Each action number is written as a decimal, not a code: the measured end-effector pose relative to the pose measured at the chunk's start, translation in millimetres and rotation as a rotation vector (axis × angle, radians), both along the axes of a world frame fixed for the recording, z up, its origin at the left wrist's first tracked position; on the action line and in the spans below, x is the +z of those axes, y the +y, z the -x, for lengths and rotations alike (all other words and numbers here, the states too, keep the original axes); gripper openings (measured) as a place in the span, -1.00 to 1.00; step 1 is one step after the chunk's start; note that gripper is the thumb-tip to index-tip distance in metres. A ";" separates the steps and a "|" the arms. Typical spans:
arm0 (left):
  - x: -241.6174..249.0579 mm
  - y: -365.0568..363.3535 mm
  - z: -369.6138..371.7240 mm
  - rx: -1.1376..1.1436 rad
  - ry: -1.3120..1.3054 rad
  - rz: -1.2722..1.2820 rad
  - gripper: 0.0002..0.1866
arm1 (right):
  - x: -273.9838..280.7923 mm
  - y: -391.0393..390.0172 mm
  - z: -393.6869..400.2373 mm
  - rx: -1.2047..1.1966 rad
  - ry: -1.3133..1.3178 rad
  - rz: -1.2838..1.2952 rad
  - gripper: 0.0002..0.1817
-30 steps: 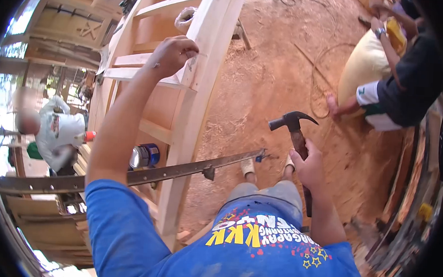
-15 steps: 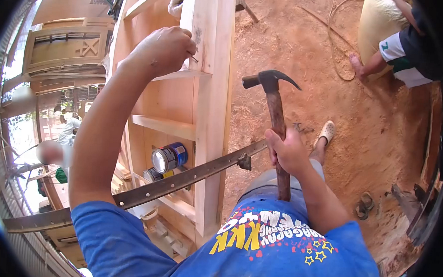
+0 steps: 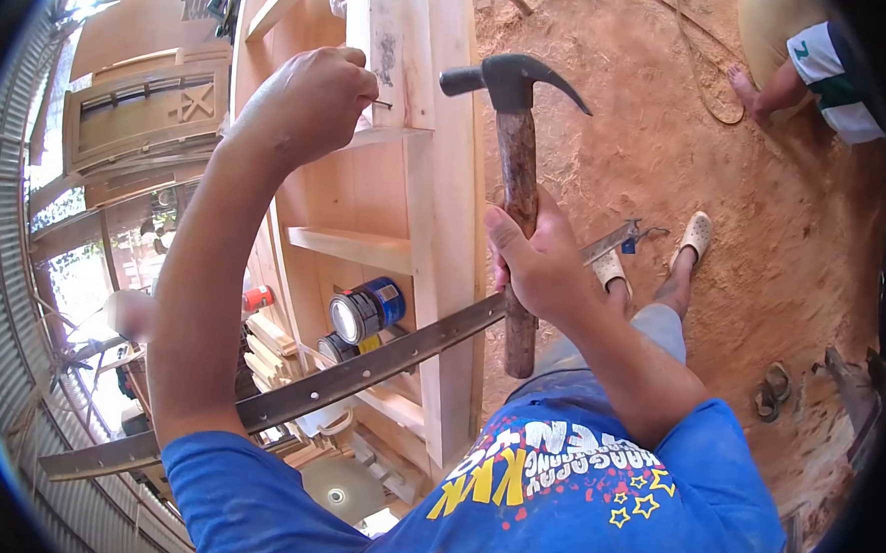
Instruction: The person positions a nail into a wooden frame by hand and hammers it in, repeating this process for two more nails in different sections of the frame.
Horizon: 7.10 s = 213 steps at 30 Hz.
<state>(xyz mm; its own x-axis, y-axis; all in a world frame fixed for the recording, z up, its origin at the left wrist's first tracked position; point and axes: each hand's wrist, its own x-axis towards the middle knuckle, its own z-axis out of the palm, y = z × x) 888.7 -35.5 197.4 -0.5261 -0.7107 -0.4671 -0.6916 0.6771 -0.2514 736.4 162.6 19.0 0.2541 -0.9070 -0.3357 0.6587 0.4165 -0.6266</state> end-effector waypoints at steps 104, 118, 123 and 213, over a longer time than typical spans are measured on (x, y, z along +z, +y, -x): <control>-8.6 -18.1 -33.8 -0.274 0.159 -0.050 -0.90 | -3.6 -1.5 -51.6 -0.085 0.310 -0.023 -0.69; -62.8 -35.0 -58.7 0.667 0.544 0.049 -0.77 | -53.4 45.7 47.9 -0.036 0.290 -0.301 -0.79; -80.2 -12.0 -15.6 0.397 0.207 0.461 -0.73 | -52.6 44.2 100.6 -0.065 0.256 -0.257 -0.77; -52.5 -54.9 86.7 -0.192 -0.215 -0.057 -0.86 | -20.4 -26.1 36.6 -0.556 -0.142 -0.032 -0.85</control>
